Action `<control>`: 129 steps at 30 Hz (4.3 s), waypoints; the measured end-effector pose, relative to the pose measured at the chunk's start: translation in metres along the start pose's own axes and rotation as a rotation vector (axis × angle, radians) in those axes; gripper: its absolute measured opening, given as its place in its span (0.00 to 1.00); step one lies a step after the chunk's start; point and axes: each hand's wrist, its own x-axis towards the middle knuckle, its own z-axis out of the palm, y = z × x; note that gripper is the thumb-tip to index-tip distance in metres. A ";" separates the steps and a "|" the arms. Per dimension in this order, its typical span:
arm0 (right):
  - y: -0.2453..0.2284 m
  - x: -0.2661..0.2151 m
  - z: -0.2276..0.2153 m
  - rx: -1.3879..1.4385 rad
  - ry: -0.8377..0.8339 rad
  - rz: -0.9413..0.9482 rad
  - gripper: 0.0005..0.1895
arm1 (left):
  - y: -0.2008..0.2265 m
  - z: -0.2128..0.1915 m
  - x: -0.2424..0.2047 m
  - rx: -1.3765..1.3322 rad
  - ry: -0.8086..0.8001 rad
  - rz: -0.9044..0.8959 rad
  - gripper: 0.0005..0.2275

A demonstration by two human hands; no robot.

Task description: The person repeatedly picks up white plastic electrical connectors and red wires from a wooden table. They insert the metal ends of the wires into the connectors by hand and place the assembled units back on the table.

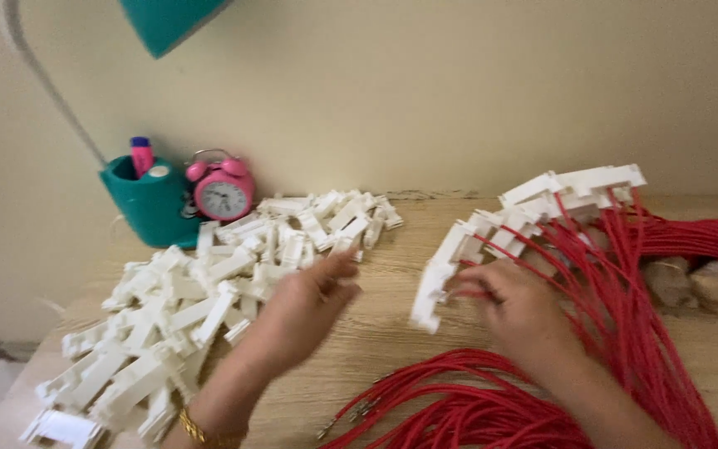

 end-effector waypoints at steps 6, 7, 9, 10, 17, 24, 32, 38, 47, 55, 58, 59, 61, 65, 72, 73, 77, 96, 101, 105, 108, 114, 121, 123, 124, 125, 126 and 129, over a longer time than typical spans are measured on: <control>0.063 0.007 0.007 -0.178 0.051 -0.032 0.19 | -0.051 -0.034 0.020 0.472 0.335 0.226 0.16; 0.074 0.007 0.010 -0.234 0.051 -0.002 0.14 | -0.056 -0.038 0.021 0.556 0.300 0.174 0.15; 0.069 0.007 0.008 -0.249 0.011 0.023 0.14 | -0.062 -0.047 0.020 0.621 0.319 0.178 0.15; 0.067 0.007 0.007 -0.269 -0.019 0.056 0.13 | -0.066 -0.052 0.019 0.689 0.332 0.193 0.15; 0.044 0.005 0.002 -0.412 -0.038 0.042 0.16 | -0.033 -0.105 -0.055 0.493 0.435 0.037 0.18; 0.091 0.004 0.035 -0.244 0.101 -0.107 0.12 | -0.174 -0.143 -0.138 0.375 0.467 -0.101 0.51; 0.108 0.001 0.046 -0.280 0.066 -0.062 0.13 | -0.208 -0.109 -0.142 0.412 0.364 -0.247 0.64; 0.094 0.000 0.035 -0.380 0.025 0.052 0.16 | -0.198 -0.088 -0.101 0.589 0.349 -0.203 0.65; 0.039 0.003 0.011 -0.370 -0.169 0.289 0.18 | -0.140 -0.049 -0.065 0.630 0.292 -0.248 0.56; 0.034 0.005 0.010 -0.391 -0.193 0.321 0.17 | -0.082 -0.026 -0.038 0.547 0.152 -0.328 0.54; 0.030 0.005 0.010 -0.443 -0.206 0.350 0.19 | -0.085 -0.026 -0.031 0.524 0.161 -0.315 0.54; 0.028 0.006 0.009 -0.442 -0.206 0.348 0.19 | -0.077 -0.030 -0.038 0.523 0.163 -0.316 0.54; 0.024 0.005 0.007 -0.424 -0.194 0.335 0.17 | -0.061 -0.039 -0.052 0.454 0.096 -0.364 0.55; 0.041 0.004 0.013 -0.442 -0.160 0.249 0.17 | -0.154 -0.096 -0.023 0.567 0.409 -0.136 0.41; 0.005 0.006 -0.001 -0.357 -0.177 0.271 0.19 | -0.217 -0.153 -0.034 0.559 0.538 -0.469 0.42; -0.008 0.008 -0.005 -0.331 -0.187 0.353 0.21 | -0.231 -0.152 -0.031 0.536 0.534 -0.438 0.44; -0.027 0.009 -0.013 -0.366 -0.241 0.421 0.30 | -0.217 -0.135 -0.015 0.543 0.479 -0.431 0.43; -0.023 -0.003 -0.014 -0.003 -0.087 0.047 0.07 | -0.042 0.016 -0.023 0.696 0.007 0.455 0.01; -0.019 -0.002 -0.010 0.156 -0.051 -0.168 0.05 | -0.072 0.050 0.016 0.945 0.004 0.761 0.11; -0.031 -0.006 -0.012 0.406 -0.064 0.092 0.07 | -0.056 0.044 0.017 0.777 0.013 0.721 0.11; -0.042 -0.008 -0.017 0.526 -0.024 0.035 0.03 | -0.012 0.029 -0.006 0.212 -0.025 0.378 0.19; -0.056 -0.007 -0.019 0.422 0.075 -0.117 0.02 | -0.028 0.040 0.006 -0.930 -0.161 0.074 0.18; -0.060 -0.008 -0.024 0.165 0.124 -0.187 0.02 | -0.026 0.039 0.003 -1.138 -0.163 -0.124 0.20; -0.058 -0.008 -0.024 0.124 0.106 -0.168 0.03 | -0.030 0.039 0.004 -1.167 -0.159 -0.120 0.19; -0.057 -0.008 -0.025 0.084 0.093 -0.149 0.05 | -0.032 0.040 0.005 -1.192 -0.158 -0.112 0.18; -0.058 -0.009 -0.026 0.083 0.091 -0.147 0.05 | -0.031 0.039 0.005 -1.193 -0.159 -0.114 0.18; -0.060 -0.010 -0.026 0.086 0.094 -0.136 0.05 | -0.030 0.039 0.005 -1.195 -0.151 -0.130 0.20; -0.060 -0.010 -0.026 0.089 0.101 -0.125 0.05 | -0.026 0.039 0.003 -1.200 -0.145 -0.136 0.19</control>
